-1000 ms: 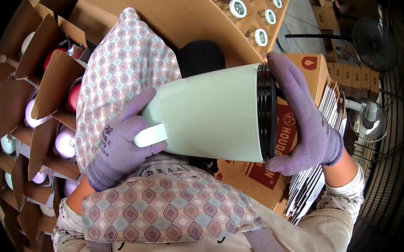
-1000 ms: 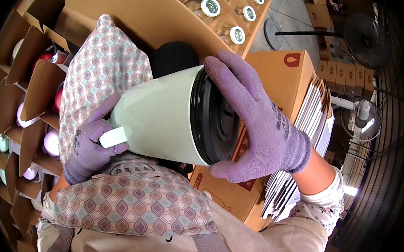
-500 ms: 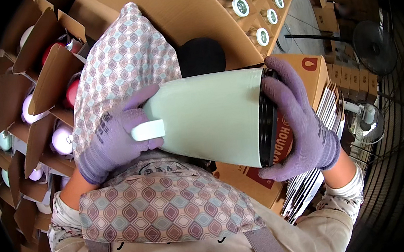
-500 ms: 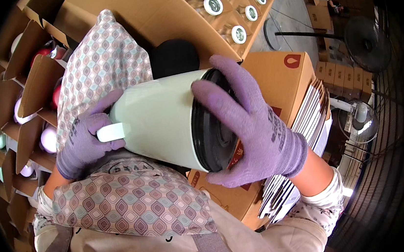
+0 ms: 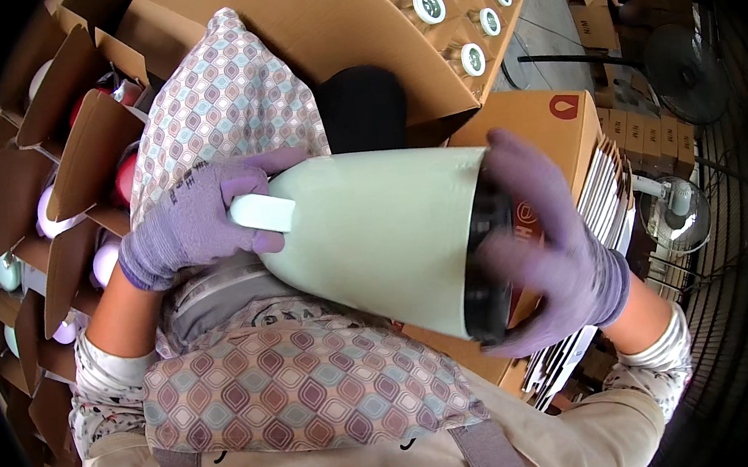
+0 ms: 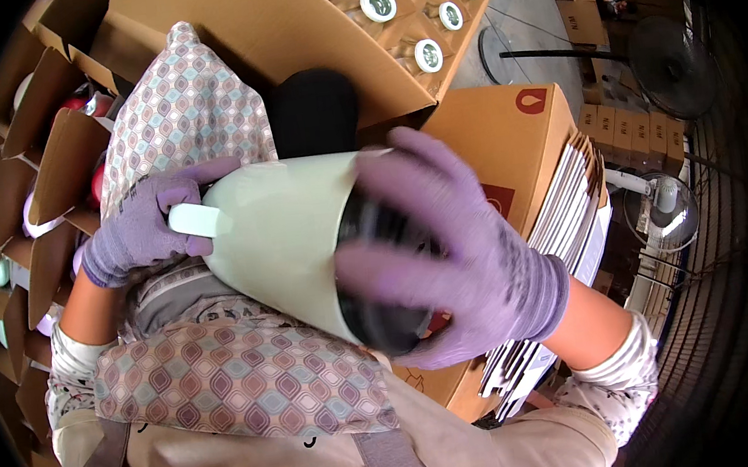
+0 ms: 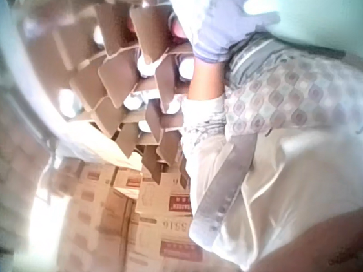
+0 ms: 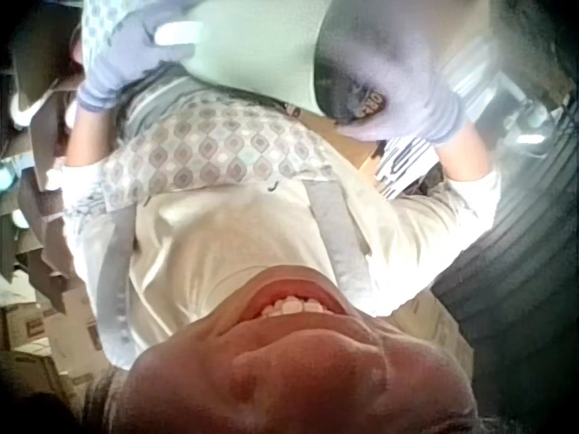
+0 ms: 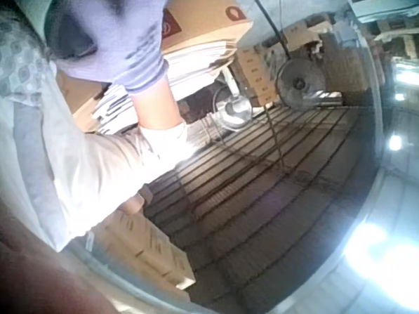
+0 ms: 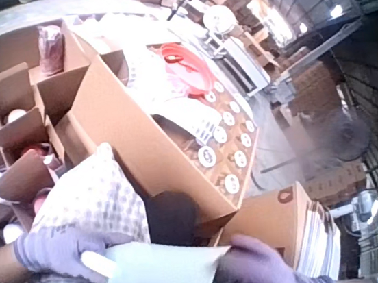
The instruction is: The person assembles electric kettles by inserting the inner stainless steel liner into the outer plastic shell and securing the lid. They then apply a barcode sticker to the bottom of the lid and place the finished kettle into a cardboard box.
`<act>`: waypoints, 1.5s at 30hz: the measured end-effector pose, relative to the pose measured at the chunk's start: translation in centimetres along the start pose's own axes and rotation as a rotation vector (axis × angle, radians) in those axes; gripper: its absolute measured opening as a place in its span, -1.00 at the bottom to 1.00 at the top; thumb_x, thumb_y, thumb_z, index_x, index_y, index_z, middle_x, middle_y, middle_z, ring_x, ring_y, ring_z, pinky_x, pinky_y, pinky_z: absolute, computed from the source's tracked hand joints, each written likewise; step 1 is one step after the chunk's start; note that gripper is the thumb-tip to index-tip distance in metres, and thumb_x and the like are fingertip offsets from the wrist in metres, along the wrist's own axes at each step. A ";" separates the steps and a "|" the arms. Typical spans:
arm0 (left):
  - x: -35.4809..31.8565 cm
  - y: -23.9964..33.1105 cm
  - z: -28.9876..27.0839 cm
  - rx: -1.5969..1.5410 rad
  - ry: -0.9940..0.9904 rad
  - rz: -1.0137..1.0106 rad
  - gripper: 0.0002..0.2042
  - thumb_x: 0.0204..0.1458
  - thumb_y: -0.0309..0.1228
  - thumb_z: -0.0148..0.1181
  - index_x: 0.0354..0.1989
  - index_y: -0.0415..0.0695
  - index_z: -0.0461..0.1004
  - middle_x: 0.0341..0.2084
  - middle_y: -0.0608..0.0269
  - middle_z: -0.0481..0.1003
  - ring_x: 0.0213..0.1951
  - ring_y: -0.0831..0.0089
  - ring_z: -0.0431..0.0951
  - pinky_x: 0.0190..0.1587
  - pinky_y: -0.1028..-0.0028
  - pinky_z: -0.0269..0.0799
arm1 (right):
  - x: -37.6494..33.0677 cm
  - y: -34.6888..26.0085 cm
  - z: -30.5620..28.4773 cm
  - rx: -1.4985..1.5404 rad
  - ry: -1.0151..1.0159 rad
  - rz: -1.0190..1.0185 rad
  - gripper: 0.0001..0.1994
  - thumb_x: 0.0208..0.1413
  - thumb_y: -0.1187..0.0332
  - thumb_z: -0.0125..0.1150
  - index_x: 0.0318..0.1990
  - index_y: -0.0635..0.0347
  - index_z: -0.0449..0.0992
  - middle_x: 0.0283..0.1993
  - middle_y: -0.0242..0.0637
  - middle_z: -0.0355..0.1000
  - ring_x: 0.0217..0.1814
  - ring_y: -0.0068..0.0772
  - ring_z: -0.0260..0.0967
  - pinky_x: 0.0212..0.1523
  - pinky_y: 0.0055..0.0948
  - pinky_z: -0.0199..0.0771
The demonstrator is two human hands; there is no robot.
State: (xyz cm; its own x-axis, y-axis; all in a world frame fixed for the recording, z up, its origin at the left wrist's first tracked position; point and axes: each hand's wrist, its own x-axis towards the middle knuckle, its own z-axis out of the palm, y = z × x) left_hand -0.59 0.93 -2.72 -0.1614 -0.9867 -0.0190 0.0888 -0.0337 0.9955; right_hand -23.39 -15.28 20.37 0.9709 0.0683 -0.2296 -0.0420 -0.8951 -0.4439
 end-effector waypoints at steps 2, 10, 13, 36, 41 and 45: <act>0.1 0.3 0.4 0.001 0.034 -0.039 -0.60 -0.25 -0.28 0.49 -0.59 -0.24 0.32 0.18 -0.06 0.39 0.00 0.23 0.50 0.05 0.39 0.36 | -0.2 -0.4 -0.1 0.078 0.058 0.172 -0.04 -0.53 0.04 0.59 0.17 0.17 0.33 0.29 0.17 0.03 0.29 0.29 0.09 0.26 0.09 0.18; -0.1 0.3 0.7 0.052 0.033 -0.058 -0.62 -0.22 -0.29 0.47 -0.56 -0.31 0.39 0.23 -0.06 0.34 0.07 0.22 0.49 0.12 0.38 0.33 | -0.5 -0.3 0.5 0.088 0.065 0.296 0.15 -0.64 0.05 0.65 0.27 0.30 0.22 0.31 0.20 -0.01 0.30 0.24 0.09 0.28 -0.03 0.16; 0.1 0.6 0.6 0.037 0.028 -0.083 -0.62 -0.22 -0.27 0.47 -0.55 -0.33 0.42 0.24 -0.06 0.33 0.08 0.22 0.49 0.13 0.37 0.33 | -0.3 0.1 1.0 0.086 0.074 0.263 0.12 -0.62 0.02 0.63 0.26 0.28 0.24 0.31 0.21 0.00 0.29 0.27 0.10 0.28 -0.01 0.16; 1.1 0.6 1.1 0.075 0.000 -0.034 -0.71 -0.15 -0.31 0.39 -0.44 -0.27 0.45 0.19 0.10 0.40 -0.05 0.24 0.51 0.07 0.37 0.36 | -3.9 1.8 -1.7 0.398 -0.111 0.819 0.20 -0.39 0.01 0.60 0.41 0.30 -0.03 0.35 0.19 0.07 0.41 0.08 0.08 0.38 -0.15 0.10; 1.1 0.5 0.7 0.059 -0.021 -0.031 -0.69 -0.17 -0.30 0.41 -0.48 -0.28 0.44 0.20 0.06 0.38 0.01 0.24 0.49 0.10 0.37 0.34 | -2.0 0.2 0.1 0.287 -0.143 0.709 0.02 -0.14 -0.03 0.44 0.39 0.28 -0.01 0.28 0.23 0.17 0.37 0.10 0.15 0.36 -0.14 0.13; 1.2 0.9 0.8 0.061 -0.031 -0.096 -0.64 -0.20 -0.26 0.49 -0.52 -0.28 0.45 0.20 -0.04 0.37 0.04 0.34 0.48 0.11 0.41 0.31 | -6.9 0.6 1.2 0.504 -0.263 1.140 -0.31 0.11 -0.09 0.20 0.27 0.14 0.25 0.19 0.17 0.30 0.28 0.09 0.26 0.26 0.05 0.25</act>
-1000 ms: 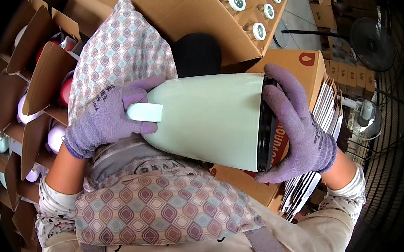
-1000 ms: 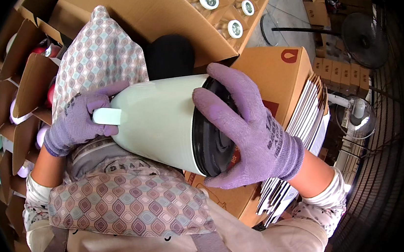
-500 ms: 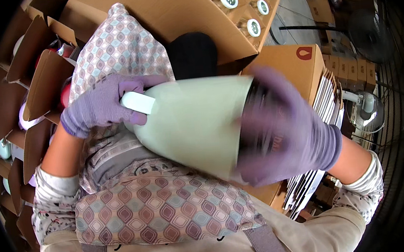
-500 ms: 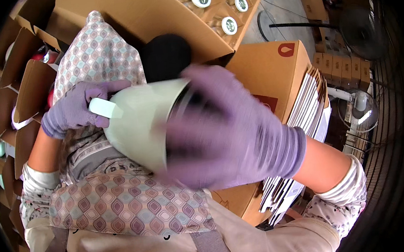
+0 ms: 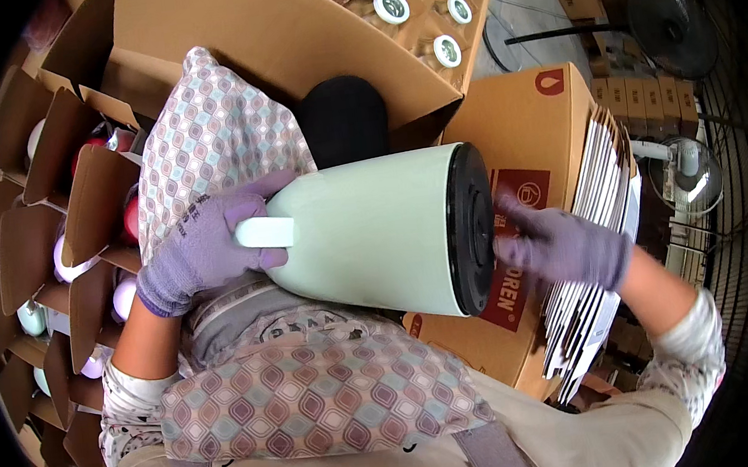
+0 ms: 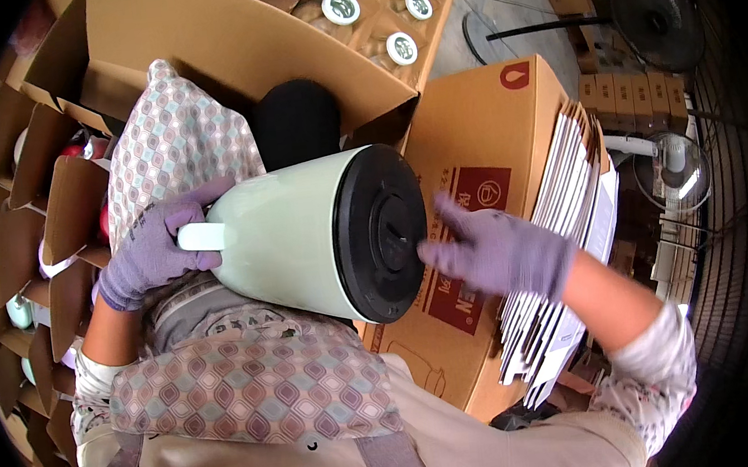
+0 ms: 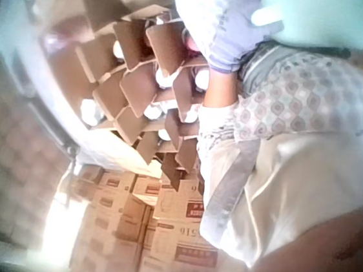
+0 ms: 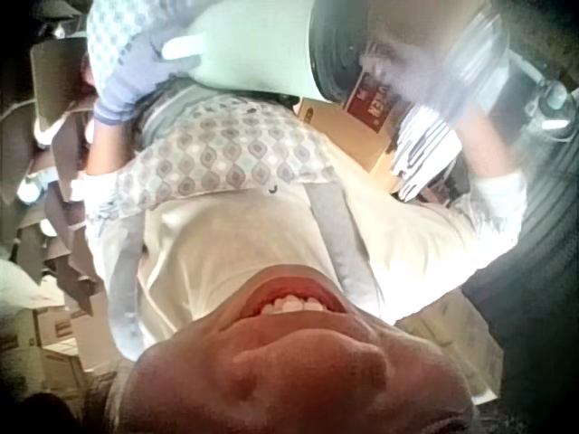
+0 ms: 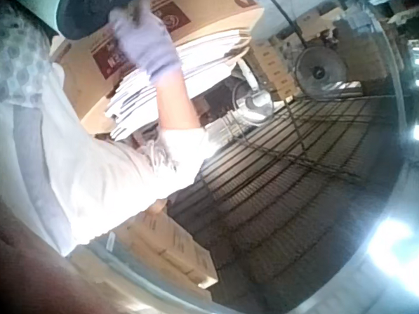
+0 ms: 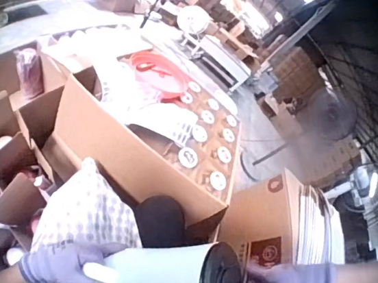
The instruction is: The person assembles electric kettles by inserting the inner stainless steel liner into the outer plastic shell and securing the lid. They then apply a barcode sticker to the bottom of the lid and place the finished kettle into a cardboard box.
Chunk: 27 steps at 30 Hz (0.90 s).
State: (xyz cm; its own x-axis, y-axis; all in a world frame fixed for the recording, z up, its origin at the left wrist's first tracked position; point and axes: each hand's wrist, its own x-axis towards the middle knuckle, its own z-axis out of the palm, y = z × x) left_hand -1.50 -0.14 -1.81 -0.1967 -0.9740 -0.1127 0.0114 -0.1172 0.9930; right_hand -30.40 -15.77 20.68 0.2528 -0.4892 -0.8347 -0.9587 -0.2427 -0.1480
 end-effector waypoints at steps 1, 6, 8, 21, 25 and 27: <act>-0.2 0.1 0.0 0.011 0.003 -0.013 -0.64 -0.20 -0.26 0.49 -0.52 -0.28 0.44 0.20 -0.04 0.37 0.04 0.35 0.47 0.10 0.41 0.31 | 0.0 -0.9 -0.9 -0.316 0.132 -0.345 -0.30 0.09 -0.12 0.21 0.28 0.06 0.24 0.21 0.21 0.27 0.31 0.19 0.20 0.27 0.09 0.20; 0.1 0.3 0.1 -0.034 -0.007 0.092 -0.67 -0.14 -0.27 0.41 -0.43 -0.31 0.48 0.16 -0.03 0.38 0.06 0.19 0.47 0.11 0.34 0.33 | 1.9 -5.1 0.8 -0.288 0.348 -0.742 -0.27 0.00 -0.10 0.25 0.22 0.17 0.22 0.31 0.32 0.08 0.22 0.34 0.23 0.21 0.13 0.24; 0.0 0.5 1.3 0.089 0.042 0.149 -0.70 -0.10 -0.30 0.36 -0.39 -0.34 0.49 0.16 -0.01 0.37 0.05 0.10 0.47 0.11 0.30 0.34 | 2.3 -6.3 -1.4 0.242 -0.073 -0.068 -0.25 0.06 -0.17 0.09 0.24 0.20 0.20 0.19 0.31 0.20 0.03 0.21 0.39 0.08 -0.02 0.41; 0.8 1.4 4.7 0.513 0.270 0.454 -0.57 -0.16 -0.33 0.46 -0.23 -0.40 0.45 0.18 -0.13 0.32 0.24 -0.01 0.30 0.29 0.23 0.17 | 10.3 -1.4 5.6 0.635 0.607 -0.276 -0.35 -0.02 -0.12 0.19 0.16 0.08 0.34 0.22 0.04 0.23 0.33 0.23 0.12 0.26 0.06 0.19; 0.6 -0.1 -0.1 0.034 -0.054 0.279 -0.70 -0.17 -0.35 0.43 -0.42 -0.32 0.48 0.14 -0.15 0.36 0.15 0.00 0.41 0.21 0.23 0.27 | 6.7 -2.5 4.2 0.149 0.713 -0.829 -0.40 -0.07 -0.04 0.17 0.11 0.08 0.40 0.24 0.06 0.21 0.36 0.27 0.04 0.25 0.05 0.15; 1.1 0.9 -1.2 0.205 -0.164 0.363 -0.67 -0.17 -0.35 0.43 -0.36 -0.36 0.49 0.14 -0.16 0.36 0.14 0.05 0.42 0.20 0.27 0.29 | 6.0 -2.9 3.2 -0.152 0.713 -1.254 -0.48 -0.07 0.00 0.12 0.01 0.09 0.46 0.24 0.04 0.24 0.30 0.24 0.11 0.25 0.03 0.12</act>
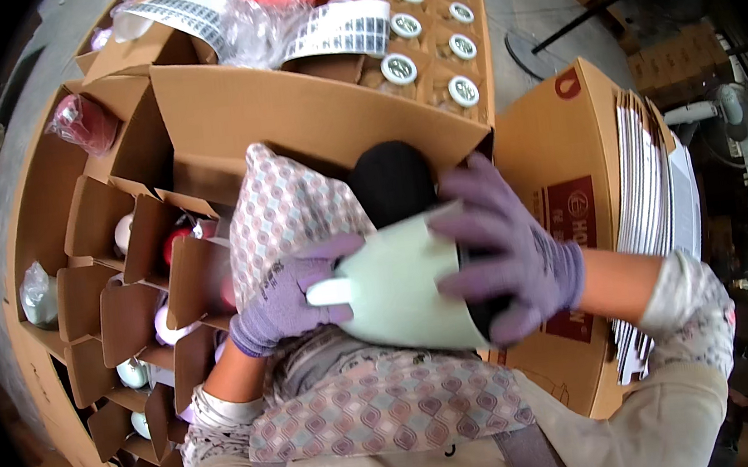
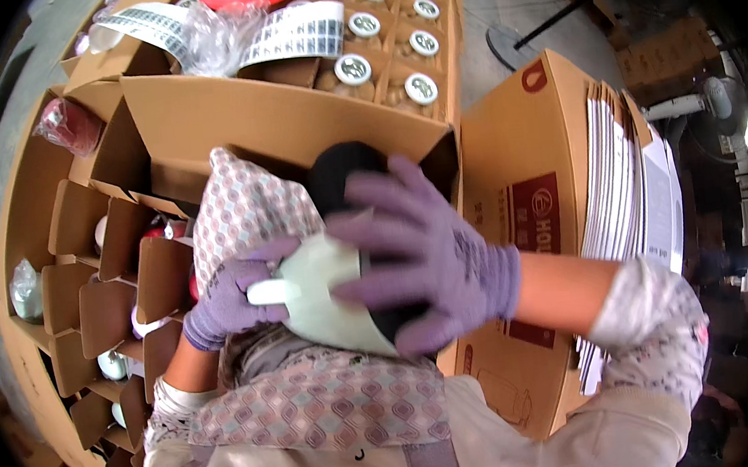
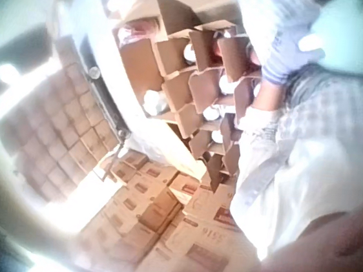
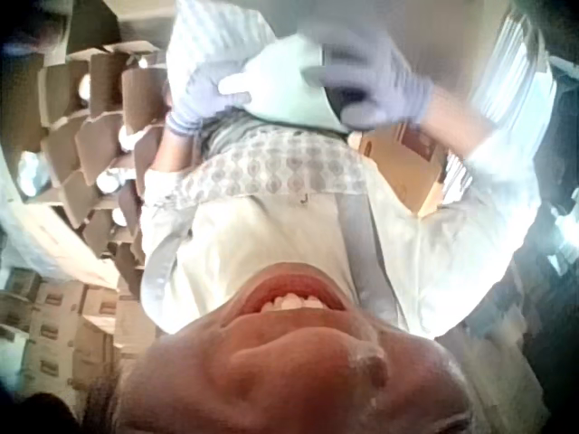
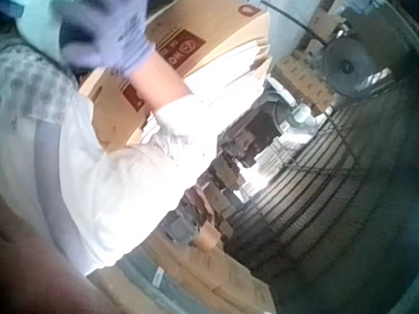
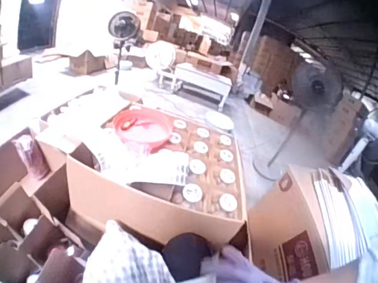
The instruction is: The person assembles electric kettles by inserting the inner stainless steel liner into the outer plastic shell and securing the lid. They then apply a barcode sticker to the bottom of the lid and place the finished kettle into a cardboard box.
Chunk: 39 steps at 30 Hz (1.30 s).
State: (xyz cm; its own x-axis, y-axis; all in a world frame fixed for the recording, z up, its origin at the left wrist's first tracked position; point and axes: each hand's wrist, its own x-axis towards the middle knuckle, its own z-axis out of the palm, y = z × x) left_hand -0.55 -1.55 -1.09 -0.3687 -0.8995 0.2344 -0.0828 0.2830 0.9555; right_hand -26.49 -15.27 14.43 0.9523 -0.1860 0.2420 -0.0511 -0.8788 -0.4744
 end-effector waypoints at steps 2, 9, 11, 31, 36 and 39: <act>0.5 1.4 2.4 0.138 0.160 -0.143 -0.60 -0.19 -0.38 0.43 -0.25 -0.39 0.45 0.14 -0.17 0.33 0.18 0.03 0.38 0.23 0.24 0.26 | 0.6 2.8 1.5 0.111 0.071 0.331 -0.54 0.06 -0.04 0.00 -0.13 0.18 0.48 0.07 0.04 0.42 0.06 0.03 0.35 0.23 -0.14 0.17; -1.0 -0.8 1.1 -0.092 0.153 -0.162 -0.65 -0.13 -0.32 0.41 -0.19 -0.24 0.53 0.19 -0.15 0.29 0.20 0.03 0.37 0.20 0.19 0.31 | -1.1 1.7 0.3 -0.008 0.048 0.173 -0.58 0.13 0.32 -0.04 0.14 0.29 0.34 0.30 0.13 0.15 0.38 0.23 0.03 0.33 -0.14 0.08; -0.6 0.2 2.3 0.176 0.210 -0.118 -0.56 -0.16 -0.40 0.40 -0.11 -0.35 0.44 0.15 -0.13 0.31 0.17 -0.02 0.38 0.21 0.19 0.30 | -0.3 2.6 0.4 0.093 -0.019 0.077 -0.58 0.13 0.31 0.01 0.14 0.21 0.34 0.20 0.04 0.23 0.31 0.07 0.13 0.27 -0.23 0.16; -0.8 0.8 1.5 0.061 0.224 -0.099 -0.77 -0.10 -0.43 0.37 -0.37 -0.31 0.49 0.12 -0.18 0.36 0.20 -0.03 0.36 0.23 0.16 0.26 | 2.3 2.1 0.6 0.149 0.056 0.131 -0.54 0.09 0.09 0.10 0.09 0.13 0.44 0.17 -0.07 0.32 0.29 0.01 0.15 0.29 -0.12 0.03; 0.6 2.1 5.8 0.320 0.452 -0.102 -0.73 -0.13 -0.46 0.36 -0.35 -0.36 0.42 0.12 -0.19 0.34 0.18 -0.09 0.36 0.22 0.17 0.30 | 2.1 6.9 3.0 0.589 0.065 0.666 -0.62 0.11 0.23 0.08 0.08 0.09 0.45 0.18 -0.12 0.32 0.29 0.04 0.15 0.29 -0.16 0.10; 0.6 0.8 5.0 0.127 0.438 -0.146 -0.74 -0.16 -0.41 0.41 -0.44 -0.33 0.47 0.11 -0.17 0.38 0.18 -0.03 0.39 0.21 0.21 0.30 | 3.1 7.0 2.5 1.068 0.191 1.116 -0.59 0.18 0.28 0.00 0.18 0.15 0.35 0.25 -0.03 0.26 0.30 0.10 0.14 0.30 -0.18 0.14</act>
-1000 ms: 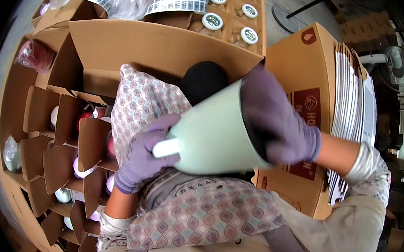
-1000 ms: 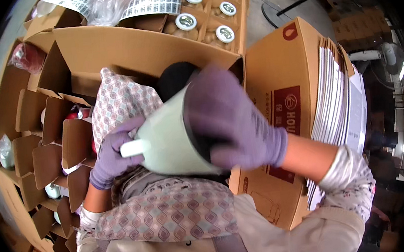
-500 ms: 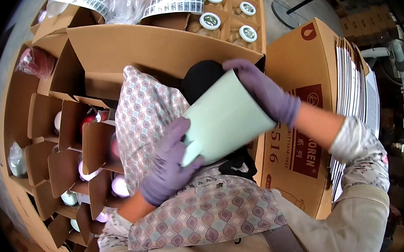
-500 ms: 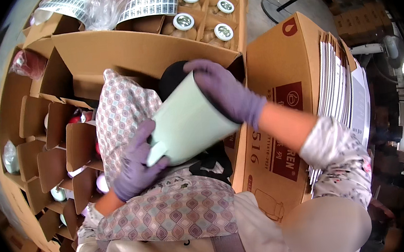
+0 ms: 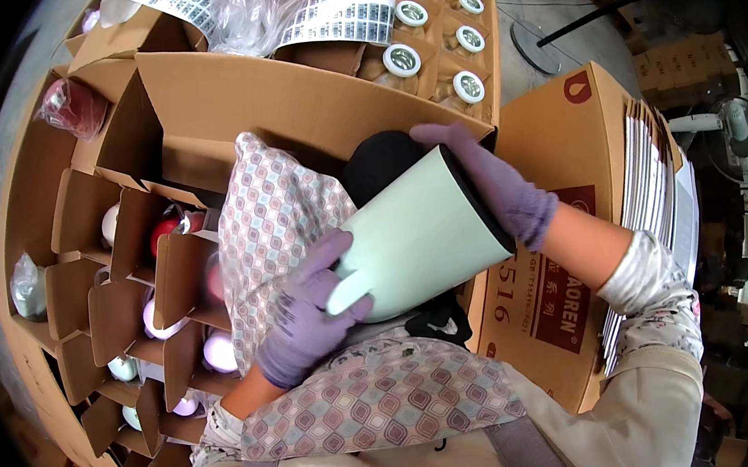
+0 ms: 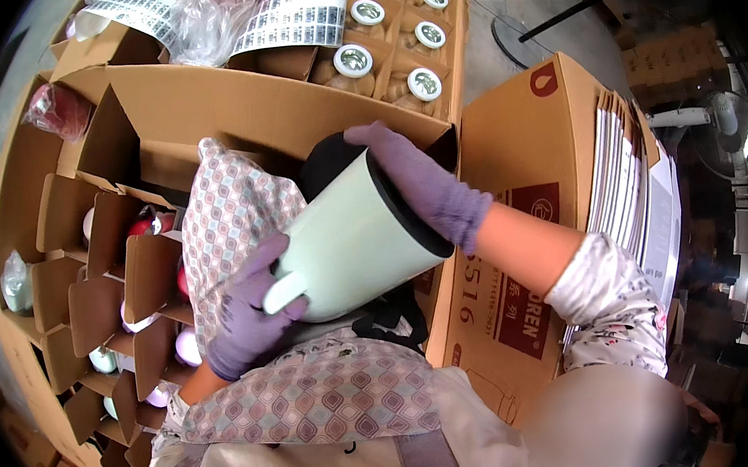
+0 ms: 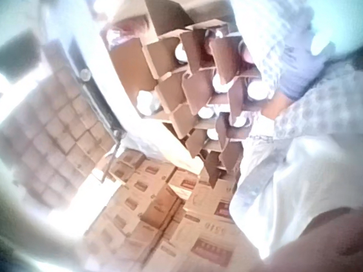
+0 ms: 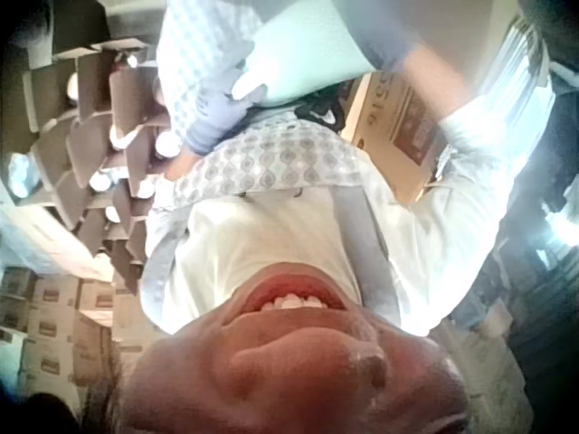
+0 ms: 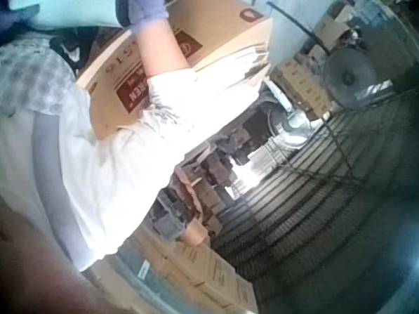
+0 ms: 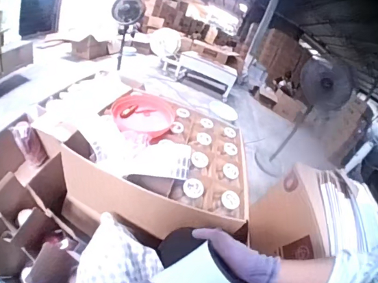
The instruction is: The person assembles electric kettles by inserting the inner stainless steel liner into the outer plastic shell and securing the lid. They then apply a barcode sticker to the bottom of the lid and place the finished kettle into a cardboard box.
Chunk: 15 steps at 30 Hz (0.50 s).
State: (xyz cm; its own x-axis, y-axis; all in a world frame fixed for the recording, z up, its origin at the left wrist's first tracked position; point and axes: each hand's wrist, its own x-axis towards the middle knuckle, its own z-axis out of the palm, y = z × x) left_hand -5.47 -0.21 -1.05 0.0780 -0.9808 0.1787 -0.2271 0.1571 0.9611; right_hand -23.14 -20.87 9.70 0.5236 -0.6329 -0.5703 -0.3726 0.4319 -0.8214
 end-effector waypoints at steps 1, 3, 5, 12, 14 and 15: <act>0.4 -0.4 -0.9 -0.118 -0.012 -0.073 -0.74 -0.16 -0.39 0.43 -0.46 -0.32 0.50 0.10 -0.15 0.39 0.17 0.00 0.40 0.20 0.23 0.31 | -0.1 0.0 -0.3 -0.325 -0.054 -0.293 -0.53 0.19 0.20 -0.01 0.23 0.17 0.30 0.27 0.00 0.22 0.33 0.11 0.11 0.32 -0.15 0.09; 0.9 -1.3 -3.5 -0.209 -0.010 -0.176 -0.76 -0.11 -0.35 0.39 -0.38 -0.27 0.56 0.10 -0.09 0.42 0.10 0.08 0.46 0.16 0.27 0.32 | -0.4 -0.3 -1.4 -0.971 -0.185 -0.903 -0.38 0.21 0.02 -0.03 0.33 0.21 0.18 0.33 0.07 0.14 0.38 0.15 0.05 0.37 -0.08 0.00; 1.4 -1.5 -5.3 -0.217 -0.136 -0.104 -0.75 -0.08 -0.33 0.36 -0.33 -0.26 0.56 0.10 -0.08 0.43 0.09 0.10 0.46 0.15 0.27 0.33 | -1.3 -1.9 -0.4 -1.026 -0.380 -0.952 0.07 -0.04 -0.44 -0.06 0.42 0.28 -0.02 0.49 0.15 -0.16 0.52 0.29 -0.27 0.44 0.14 -0.36; 0.7 1.6 -3.1 0.041 0.121 -0.255 -0.67 -0.05 -0.31 0.34 -0.20 -0.31 0.54 0.12 -0.10 0.34 0.12 0.08 0.39 0.21 0.25 0.26 | 4.3 -3.1 0.4 -0.853 -0.383 -0.546 -0.27 0.14 0.00 0.04 0.43 0.04 0.03 0.49 0.17 -0.17 0.50 0.32 -0.23 0.44 0.10 -0.23; 0.9 1.3 -4.1 -0.079 0.205 -0.326 -0.70 -0.10 -0.38 0.39 -0.22 -0.31 0.57 0.14 -0.09 0.37 0.15 0.13 0.40 0.22 0.29 0.26 | 8.1 -5.1 0.1 -1.295 -0.526 -1.302 -0.43 0.21 0.23 0.03 0.35 0.12 0.13 0.42 0.16 -0.02 0.41 0.33 -0.02 0.36 0.00 0.08; 0.9 0.6 -4.8 -0.131 0.268 -0.339 -0.69 -0.12 -0.42 0.41 -0.20 -0.31 0.57 0.12 -0.10 0.39 0.15 0.13 0.42 0.21 0.31 0.28 | 9.5 -8.1 2.4 -1.040 -0.545 -0.983 -0.53 0.22 0.21 0.06 0.24 0.16 0.27 0.26 0.09 0.20 0.29 0.20 0.16 0.27 -0.12 0.22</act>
State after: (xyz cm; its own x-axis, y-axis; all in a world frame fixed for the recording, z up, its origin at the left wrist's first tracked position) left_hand -0.87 -0.49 0.70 0.3795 -0.9174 -0.1195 -0.0218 -0.1380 0.9902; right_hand -13.32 -28.84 10.95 0.9985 0.0156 0.0532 0.0455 -0.7786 -0.6259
